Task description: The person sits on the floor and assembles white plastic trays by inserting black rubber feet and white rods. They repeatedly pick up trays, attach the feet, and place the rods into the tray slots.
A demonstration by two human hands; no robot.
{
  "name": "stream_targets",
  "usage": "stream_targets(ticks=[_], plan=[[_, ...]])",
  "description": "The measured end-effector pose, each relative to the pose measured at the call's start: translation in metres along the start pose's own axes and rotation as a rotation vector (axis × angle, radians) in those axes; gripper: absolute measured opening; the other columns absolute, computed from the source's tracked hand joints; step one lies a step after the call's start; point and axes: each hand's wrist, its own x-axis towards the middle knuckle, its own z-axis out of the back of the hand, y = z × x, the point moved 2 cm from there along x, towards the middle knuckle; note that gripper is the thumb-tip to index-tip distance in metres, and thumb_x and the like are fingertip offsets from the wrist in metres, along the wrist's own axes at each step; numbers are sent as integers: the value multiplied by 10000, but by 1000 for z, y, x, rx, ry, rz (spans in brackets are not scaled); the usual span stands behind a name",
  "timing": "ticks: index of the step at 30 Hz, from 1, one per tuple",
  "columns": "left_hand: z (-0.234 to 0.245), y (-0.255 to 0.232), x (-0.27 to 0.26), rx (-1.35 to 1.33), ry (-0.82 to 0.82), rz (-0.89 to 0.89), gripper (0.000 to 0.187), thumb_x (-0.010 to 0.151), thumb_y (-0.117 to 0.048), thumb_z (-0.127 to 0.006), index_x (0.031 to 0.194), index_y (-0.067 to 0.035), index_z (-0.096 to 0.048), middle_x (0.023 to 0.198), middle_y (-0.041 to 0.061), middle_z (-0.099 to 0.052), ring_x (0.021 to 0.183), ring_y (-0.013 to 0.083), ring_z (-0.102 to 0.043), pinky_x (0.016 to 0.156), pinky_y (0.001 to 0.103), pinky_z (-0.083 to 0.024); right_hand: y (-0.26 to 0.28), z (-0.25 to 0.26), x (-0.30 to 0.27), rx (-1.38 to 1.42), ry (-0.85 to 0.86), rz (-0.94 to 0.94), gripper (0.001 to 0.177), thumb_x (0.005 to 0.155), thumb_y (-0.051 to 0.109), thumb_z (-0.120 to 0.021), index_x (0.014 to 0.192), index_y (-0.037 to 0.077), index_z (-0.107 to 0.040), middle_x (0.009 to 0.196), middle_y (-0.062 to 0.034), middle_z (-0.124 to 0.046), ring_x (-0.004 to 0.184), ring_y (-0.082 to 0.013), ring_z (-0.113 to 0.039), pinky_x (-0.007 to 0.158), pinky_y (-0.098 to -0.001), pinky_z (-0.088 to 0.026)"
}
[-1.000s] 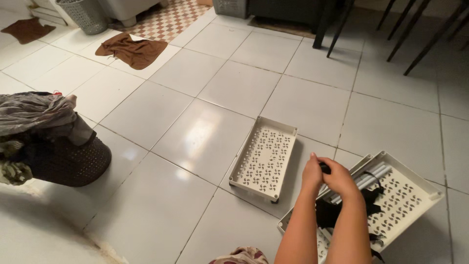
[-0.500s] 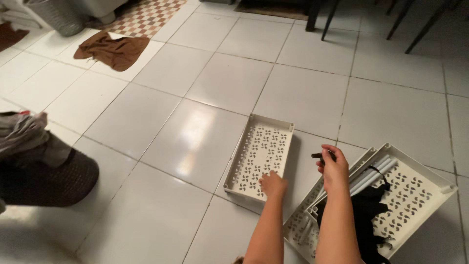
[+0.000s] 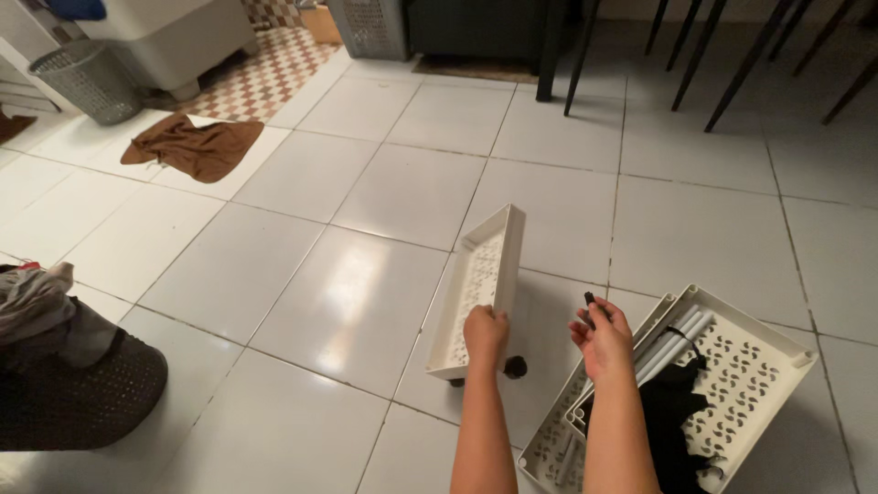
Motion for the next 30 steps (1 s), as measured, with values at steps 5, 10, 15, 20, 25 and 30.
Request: stream_targets(ticks=[5, 10, 15, 20, 25, 30], plan=[[81, -64, -27, -129, 162, 2, 427, 797, -314, -714, 1013, 52, -753, 892, 220, -752, 791, 308, -729, 746, 405, -580, 33, -9, -40, 3, -5, 120, 269, 1041, 224, -603, 1268, 108, -518, 1109, -130, -704, 850, -243, -667, 712, -359, -519], [133, -117, -76, -364, 320, 92, 489, 849, -366, -700, 1041, 75, -784, 827, 189, -763, 675, 242, -709, 634, 375, -563, 75, -8, -78, 73, -29, 247, 261, 1049, 272, -545, 1267, 140, -490, 1205, -56, -668, 1022, -217, -637, 793, -398, -509], [172, -140, -111, -489, 488, 60, 479, 875, -391, -719, 1017, 63, -777, 811, 149, -757, 654, 193, -691, 602, 353, -561, 99, 7, -98, 98, -286, 251, 297, 1065, 349, -495, 1318, 203, -440, 1357, -5, -586, 1192, -206, -548, 884, -451, -460], [197, -129, -127, -531, 540, 68, 450, 883, -389, -712, 954, 50, -783, 742, 114, -715, 602, 177, -625, 561, 344, -502, 89, 42, -91, 293, -348, 40, 417, 1069, 492, -422, 1381, 217, -454, 1390, 24, -561, 1282, -243, -530, 1014, -528, -413], [196, -117, -121, -538, 589, -12, 438, 901, -379, -662, 921, 42, -782, 734, 110, -702, 594, 168, -601, 566, 342, -483, 86, 27, -70, 466, 13, 176, 440, 1110, 411, -421, 1395, 100, -548, 1302, -56, -626, 1189, -224, -607, 950, -435, -555], [189, -118, -119, -422, 679, -56, 405, 926, -407, -607, 1169, -107, -730, 951, 31, -750, 808, 116, -698, 745, 250, -543, 110, 17, -99, 375, -69, 276, 422, 1134, 361, -408, 1352, 41, -577, 1249, -106, -635, 1132, -216, -655, 901, -403, -579]])
